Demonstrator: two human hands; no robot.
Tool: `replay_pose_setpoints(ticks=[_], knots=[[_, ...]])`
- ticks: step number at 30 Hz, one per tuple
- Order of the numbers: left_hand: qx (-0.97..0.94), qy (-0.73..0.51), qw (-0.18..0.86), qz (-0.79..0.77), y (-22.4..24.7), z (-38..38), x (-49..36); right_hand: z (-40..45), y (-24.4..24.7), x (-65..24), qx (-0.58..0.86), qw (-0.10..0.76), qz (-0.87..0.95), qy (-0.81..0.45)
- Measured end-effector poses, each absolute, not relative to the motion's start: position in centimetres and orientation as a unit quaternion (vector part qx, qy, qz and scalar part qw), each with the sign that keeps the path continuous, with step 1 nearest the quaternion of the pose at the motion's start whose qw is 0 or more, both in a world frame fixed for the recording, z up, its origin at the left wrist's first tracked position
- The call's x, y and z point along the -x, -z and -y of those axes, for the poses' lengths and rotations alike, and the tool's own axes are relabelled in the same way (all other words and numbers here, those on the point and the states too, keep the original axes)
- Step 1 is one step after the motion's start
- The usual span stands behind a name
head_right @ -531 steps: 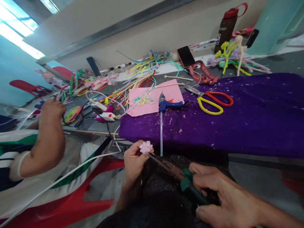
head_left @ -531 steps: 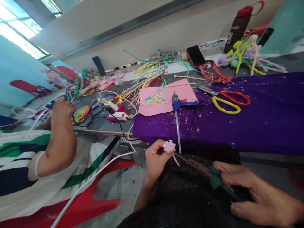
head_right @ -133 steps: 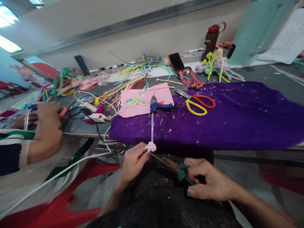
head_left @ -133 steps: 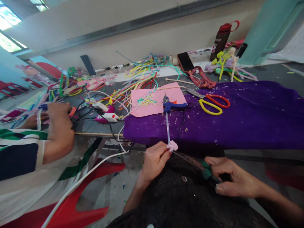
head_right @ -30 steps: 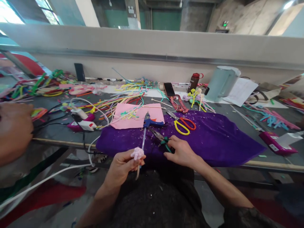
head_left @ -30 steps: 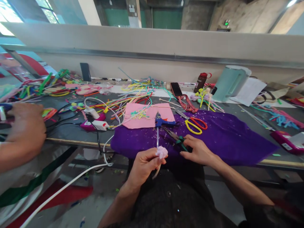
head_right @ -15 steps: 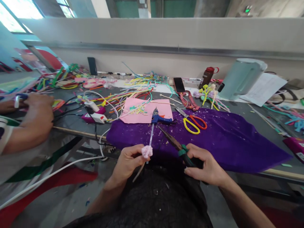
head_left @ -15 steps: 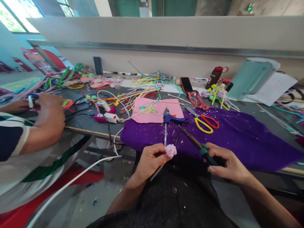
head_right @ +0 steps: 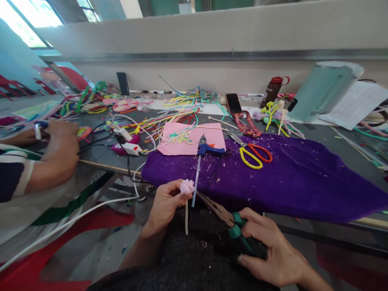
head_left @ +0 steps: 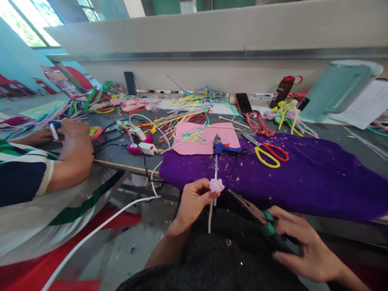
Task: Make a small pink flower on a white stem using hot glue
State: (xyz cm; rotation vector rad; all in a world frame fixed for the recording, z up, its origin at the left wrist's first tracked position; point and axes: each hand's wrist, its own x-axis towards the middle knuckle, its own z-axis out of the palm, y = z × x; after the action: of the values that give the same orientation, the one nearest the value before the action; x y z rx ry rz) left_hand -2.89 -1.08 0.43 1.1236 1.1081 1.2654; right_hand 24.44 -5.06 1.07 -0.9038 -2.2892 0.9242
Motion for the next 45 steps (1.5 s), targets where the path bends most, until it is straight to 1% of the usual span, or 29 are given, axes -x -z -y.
replay_pose_setpoints(ticks=[10,14,17,19,22,24,28,31,36,38,41,44,45], knots=[[-0.504,-0.522,0.501,-0.472,-0.4,1.2,2.8,4.9,-0.8,-23.4,0.324,0.260,0.841,-0.346],[-0.527,-0.509,0.487,-0.474,-0.7,1.2,2.7,4.9,-0.4,-23.5,0.332,0.245,0.843,-0.347],[-0.526,-0.508,0.485,-0.481,-0.5,1.2,2.8,4.5,-0.3,-23.7,0.329,0.234,0.844,-0.354],[-0.507,-0.510,0.493,-0.490,-0.2,1.1,3.0,3.9,-0.3,-23.9,0.333,0.243,0.844,-0.344],[-0.453,-0.526,0.523,-0.494,0.2,0.9,3.2,2.2,-0.5,-24.0,0.359,0.251,0.846,-0.303],[-0.421,-0.535,0.555,-0.478,0.3,0.6,3.2,0.9,-0.7,-23.8,0.389,0.248,0.851,-0.251],[-0.382,-0.532,0.611,-0.444,-0.1,0.1,3.2,-1.7,-1.5,-22.8,0.395,0.200,0.879,-0.178],[-0.368,-0.529,0.624,-0.441,-0.2,0.1,3.2,-4.1,-1.9,-22.0,0.393,0.183,0.894,-0.115],[-0.361,-0.528,0.629,-0.442,-0.1,0.1,3.3,-7.5,-2.1,-21.0,0.423,0.113,0.899,-0.030],[-0.363,-0.526,0.631,-0.439,-0.1,0.2,3.3,-7.8,-2.1,-20.6,0.430,0.102,0.897,0.009],[-0.366,-0.523,0.630,-0.443,0.0,0.2,3.3,-7.4,-2.3,-20.4,0.432,0.131,0.891,0.046],[-0.358,-0.528,0.624,-0.452,0.3,0.1,3.6,-7.4,-2.5,-21.5,0.433,0.183,0.882,0.030],[-0.355,-0.528,0.624,-0.454,0.4,0.0,3.7,-7.6,-2.7,-22.2,0.446,0.187,0.875,0.026]])
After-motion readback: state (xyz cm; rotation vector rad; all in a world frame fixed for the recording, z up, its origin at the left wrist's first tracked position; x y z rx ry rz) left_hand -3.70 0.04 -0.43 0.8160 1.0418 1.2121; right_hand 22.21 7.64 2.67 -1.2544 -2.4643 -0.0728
